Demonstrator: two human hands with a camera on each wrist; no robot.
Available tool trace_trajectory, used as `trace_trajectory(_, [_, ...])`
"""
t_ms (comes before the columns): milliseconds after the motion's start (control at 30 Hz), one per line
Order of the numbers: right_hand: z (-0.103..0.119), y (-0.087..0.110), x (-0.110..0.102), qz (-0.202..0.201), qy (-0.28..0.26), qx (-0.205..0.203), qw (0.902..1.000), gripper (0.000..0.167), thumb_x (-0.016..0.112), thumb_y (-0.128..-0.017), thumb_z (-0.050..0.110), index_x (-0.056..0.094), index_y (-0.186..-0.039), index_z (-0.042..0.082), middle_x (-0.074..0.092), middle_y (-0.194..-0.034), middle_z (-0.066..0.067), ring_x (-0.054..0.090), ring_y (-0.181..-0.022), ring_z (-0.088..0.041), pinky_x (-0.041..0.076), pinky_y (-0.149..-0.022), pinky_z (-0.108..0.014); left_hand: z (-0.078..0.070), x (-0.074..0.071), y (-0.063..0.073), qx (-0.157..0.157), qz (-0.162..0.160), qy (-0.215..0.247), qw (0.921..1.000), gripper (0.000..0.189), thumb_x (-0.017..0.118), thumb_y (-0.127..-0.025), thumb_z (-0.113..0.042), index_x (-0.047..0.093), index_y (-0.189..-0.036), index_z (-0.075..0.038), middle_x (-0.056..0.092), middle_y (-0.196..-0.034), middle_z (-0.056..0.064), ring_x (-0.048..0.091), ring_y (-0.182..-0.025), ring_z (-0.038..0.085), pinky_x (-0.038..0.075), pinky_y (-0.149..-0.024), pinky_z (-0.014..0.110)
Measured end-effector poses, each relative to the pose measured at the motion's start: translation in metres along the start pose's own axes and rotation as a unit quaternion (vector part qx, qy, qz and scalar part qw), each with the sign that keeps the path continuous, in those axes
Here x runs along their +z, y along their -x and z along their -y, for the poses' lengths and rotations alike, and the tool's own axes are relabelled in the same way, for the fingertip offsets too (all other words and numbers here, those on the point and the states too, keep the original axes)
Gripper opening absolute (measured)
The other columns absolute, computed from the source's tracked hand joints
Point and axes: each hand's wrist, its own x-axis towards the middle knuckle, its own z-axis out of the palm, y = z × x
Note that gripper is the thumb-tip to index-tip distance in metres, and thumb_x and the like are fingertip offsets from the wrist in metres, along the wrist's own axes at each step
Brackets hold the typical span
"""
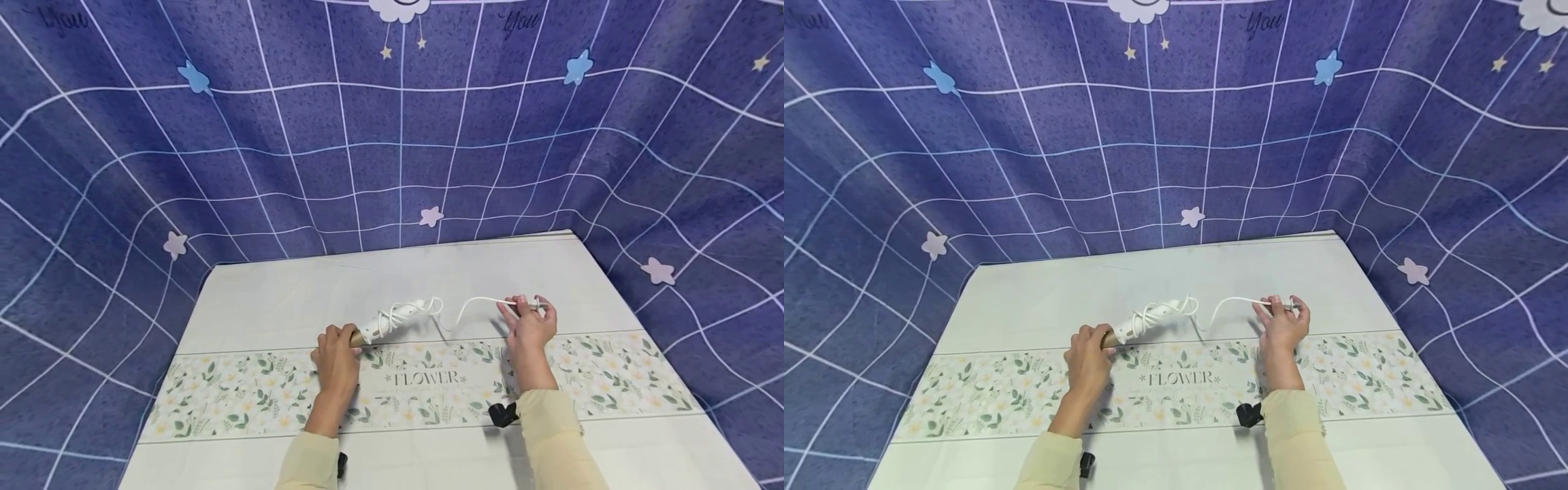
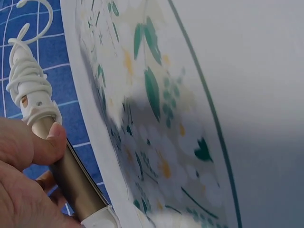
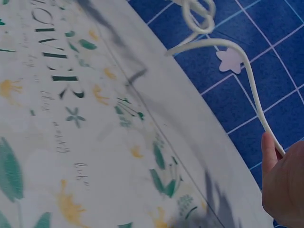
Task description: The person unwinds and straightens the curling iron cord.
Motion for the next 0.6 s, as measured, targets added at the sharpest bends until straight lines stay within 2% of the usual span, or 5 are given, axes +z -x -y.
trace_trajectory(267, [0.012, -0.004, 0.002, -0.004, -0.049, -0.029, 0.9984, 0.043, 0.06, -0.089, -0.007, 0.037, -0.124, 0.004, 0.061, -0.085, -0.019, 0.066, -0.078, -0.03, 0.05, -0.084, -0.053, 0.014, -0.002, -0.001, -0.005, -0.01, -0.015, 0.9998, 0.037, 0.076, -0.078, -0.007, 0.065, -0.114, -0.011, 0.055, -0.102, 0.014, 0.05, -0.096, 0.033, 0.038, -0.08, 0.055])
trace_trajectory(467, [0.012, -0.011, -0.004, -0.017, -0.028, -0.045, 0.9984, 0.042, 0.061, -0.088, -0.008, 0.04, -0.123, 0.005, 0.063, -0.084, -0.017, 0.067, -0.077, -0.029, 0.053, -0.078, -0.051, 0.021, -0.006, -0.001, -0.026, -0.013, -0.009, 0.9995, 0.038, 0.074, -0.08, -0.004, 0.064, -0.116, -0.009, 0.055, -0.103, 0.016, 0.049, -0.098, 0.035, 0.037, -0.085, 0.059])
trace_trajectory(600, [0.013, -0.013, -0.01, -0.02, -0.019, -0.029, 0.9992, 0.04, 0.058, -0.089, -0.009, 0.043, -0.121, 0.009, 0.063, -0.082, -0.017, 0.068, -0.073, -0.028, 0.054, -0.075, -0.05, 0.024, -0.007, -0.001, -0.039, -0.016, -0.011, 0.9991, 0.038, 0.074, -0.08, -0.003, 0.065, -0.116, -0.008, 0.055, -0.103, 0.017, 0.049, -0.099, 0.035, 0.037, -0.086, 0.06])
